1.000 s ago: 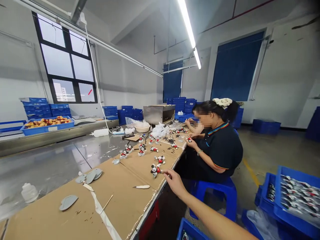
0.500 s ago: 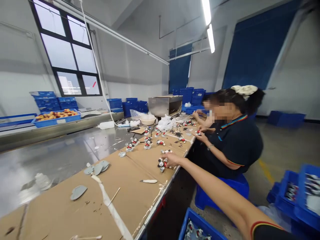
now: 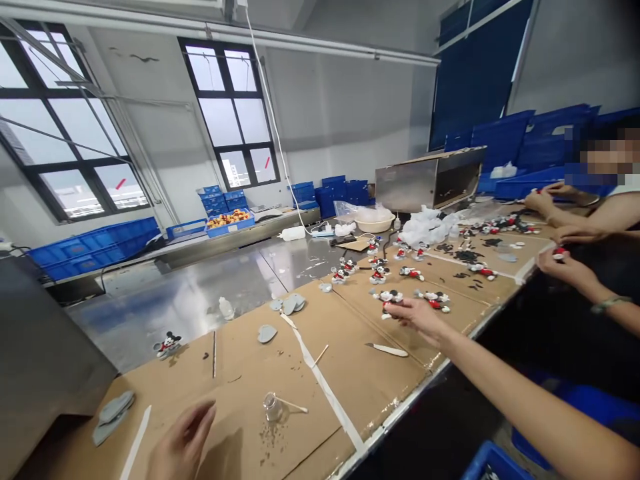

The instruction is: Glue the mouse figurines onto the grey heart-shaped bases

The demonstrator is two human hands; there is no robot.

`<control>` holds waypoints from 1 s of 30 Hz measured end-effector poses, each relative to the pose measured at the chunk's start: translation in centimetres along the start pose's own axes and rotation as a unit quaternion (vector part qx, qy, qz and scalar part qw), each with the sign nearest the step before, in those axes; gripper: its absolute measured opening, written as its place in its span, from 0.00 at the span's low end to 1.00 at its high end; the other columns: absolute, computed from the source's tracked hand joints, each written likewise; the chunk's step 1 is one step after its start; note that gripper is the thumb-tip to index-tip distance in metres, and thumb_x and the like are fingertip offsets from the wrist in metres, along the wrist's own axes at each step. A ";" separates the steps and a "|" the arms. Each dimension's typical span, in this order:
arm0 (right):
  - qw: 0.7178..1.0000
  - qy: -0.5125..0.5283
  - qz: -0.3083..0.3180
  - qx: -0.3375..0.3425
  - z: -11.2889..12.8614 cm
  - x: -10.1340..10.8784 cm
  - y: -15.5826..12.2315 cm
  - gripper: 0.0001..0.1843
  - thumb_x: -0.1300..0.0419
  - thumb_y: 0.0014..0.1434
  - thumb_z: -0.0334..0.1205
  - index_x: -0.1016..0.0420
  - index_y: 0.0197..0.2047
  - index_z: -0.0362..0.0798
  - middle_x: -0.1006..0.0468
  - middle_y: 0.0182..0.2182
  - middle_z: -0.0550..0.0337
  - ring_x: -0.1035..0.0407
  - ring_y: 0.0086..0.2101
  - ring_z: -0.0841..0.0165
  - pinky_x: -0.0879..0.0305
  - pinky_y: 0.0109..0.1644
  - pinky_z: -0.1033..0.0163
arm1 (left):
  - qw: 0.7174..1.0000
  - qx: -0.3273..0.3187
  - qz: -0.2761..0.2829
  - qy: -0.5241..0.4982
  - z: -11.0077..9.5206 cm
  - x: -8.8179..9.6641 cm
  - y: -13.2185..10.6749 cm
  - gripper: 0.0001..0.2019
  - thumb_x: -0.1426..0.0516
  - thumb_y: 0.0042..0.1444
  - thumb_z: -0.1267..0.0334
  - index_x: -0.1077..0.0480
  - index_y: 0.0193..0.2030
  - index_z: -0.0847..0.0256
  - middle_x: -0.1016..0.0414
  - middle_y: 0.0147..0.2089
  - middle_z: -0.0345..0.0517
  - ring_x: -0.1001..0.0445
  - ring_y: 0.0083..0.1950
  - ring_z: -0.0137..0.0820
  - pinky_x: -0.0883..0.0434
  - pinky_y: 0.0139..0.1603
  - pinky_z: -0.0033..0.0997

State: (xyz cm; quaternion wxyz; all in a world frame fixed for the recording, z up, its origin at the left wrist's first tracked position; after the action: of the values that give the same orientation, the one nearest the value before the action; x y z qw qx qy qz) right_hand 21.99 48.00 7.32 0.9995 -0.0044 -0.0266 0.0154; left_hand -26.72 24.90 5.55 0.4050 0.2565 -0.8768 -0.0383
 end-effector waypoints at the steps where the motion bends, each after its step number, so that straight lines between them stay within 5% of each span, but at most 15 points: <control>1: 0.999 0.033 0.005 -0.007 -0.1 -1.9 -0.6 0.25 0.26 0.34 0.54 0.22 0.29 0.44 0.22 0.26 0.57 0.34 0.27 0.70 0.44 0.29 0.65 | 0.999 -0.035 0.031 0.022 -1.3 -1.2 2.5 0.20 0.49 0.57 0.47 0.23 0.42 0.57 0.18 0.45 0.51 0.21 0.48 0.45 0.25 0.50 0.43; 6: 0.985 0.163 0.036 -0.036 -0.4 -9.1 -4.7 0.26 0.25 0.33 0.56 0.23 0.28 0.45 0.23 0.26 0.58 0.34 0.27 0.71 0.43 0.29 0.67 | 0.968 -0.176 0.157 0.087 -7.9 -6.9 11.4 0.19 0.43 0.54 0.70 0.26 0.53 0.58 0.25 0.59 0.49 0.32 0.63 0.42 0.39 0.65 0.46; 11: 0.971 0.232 0.020 -0.058 -2.1 -10.2 -8.2 0.25 0.25 0.34 0.57 0.23 0.26 0.45 0.24 0.24 0.59 0.34 0.27 0.71 0.43 0.28 0.68 | 0.947 -0.201 0.228 0.106 -10.0 -11.3 14.3 0.09 0.38 0.58 0.63 0.26 0.44 0.63 0.23 0.52 0.50 0.28 0.57 0.41 0.36 0.61 0.54; 14: 0.959 0.274 0.009 -0.078 -3.8 -10.1 -9.5 0.22 0.23 0.36 0.52 0.20 0.30 0.46 0.22 0.26 0.60 0.33 0.27 0.72 0.42 0.28 0.70 | 0.964 -0.152 0.201 0.079 -9.7 -11.4 15.7 0.10 0.41 0.61 0.58 0.26 0.38 0.63 0.22 0.41 0.46 0.24 0.47 0.37 0.31 0.55 0.50; 17: 0.947 0.306 0.012 -0.093 -5.1 -10.3 -10.3 0.20 0.22 0.38 0.48 0.18 0.34 0.48 0.21 0.27 0.61 0.32 0.27 0.73 0.40 0.28 0.71 | 0.989 -0.066 0.129 0.010 -8.5 -8.6 16.1 0.14 0.46 0.64 0.55 0.29 0.48 0.63 0.24 0.36 0.44 0.23 0.40 0.36 0.28 0.50 0.48; 20: 0.946 0.304 0.024 -0.111 -5.6 -10.3 -11.3 0.20 0.23 0.39 0.49 0.17 0.35 0.49 0.19 0.28 0.61 0.30 0.29 0.72 0.38 0.29 0.71 | 0.992 0.028 0.082 -0.092 -6.1 -4.7 13.2 0.23 0.48 0.62 0.54 0.37 0.58 0.67 0.24 0.33 0.44 0.22 0.31 0.33 0.24 0.44 0.42; 24: 0.947 0.291 0.037 -0.135 -5.2 -10.5 -13.0 0.22 0.23 0.40 0.50 0.17 0.37 0.47 0.17 0.33 0.56 0.27 0.35 0.68 0.35 0.34 0.70 | 0.970 0.149 0.072 -0.176 -2.0 -1.4 4.8 0.29 0.38 0.46 0.47 0.32 0.49 0.66 0.25 0.29 0.41 0.23 0.25 0.32 0.22 0.35 0.36; 27: 0.946 0.287 0.057 -0.139 -4.5 -11.4 -14.2 0.24 0.23 0.39 0.49 0.17 0.38 0.46 0.17 0.36 0.55 0.26 0.37 0.67 0.33 0.36 0.69 | 0.952 0.220 0.075 -0.198 0.2 -1.5 -1.4 0.29 0.37 0.42 0.45 0.33 0.46 0.63 0.28 0.26 0.37 0.22 0.24 0.34 0.25 0.27 0.31; 30: 0.947 0.284 0.071 -0.136 -3.9 -12.3 -15.1 0.23 0.23 0.40 0.47 0.18 0.39 0.47 0.17 0.37 0.55 0.26 0.37 0.68 0.32 0.37 0.69 | 0.941 0.261 0.074 -0.204 1.6 -2.5 -5.3 0.25 0.39 0.44 0.48 0.36 0.44 0.62 0.28 0.27 0.39 0.21 0.25 0.34 0.27 0.26 0.30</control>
State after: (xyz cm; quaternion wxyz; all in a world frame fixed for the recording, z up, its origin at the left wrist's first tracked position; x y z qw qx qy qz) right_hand 10.36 32.52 2.88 0.9520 -0.1460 0.2569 0.0806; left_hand -24.34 21.30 1.36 0.1381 0.2744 -0.9362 0.1707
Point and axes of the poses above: each hand's wrist, its own y-axis towards the middle knuckle, its own x-axis out of the back of the hand, z = x × y, the point moved 8 cm from there along y, towards the middle knuckle
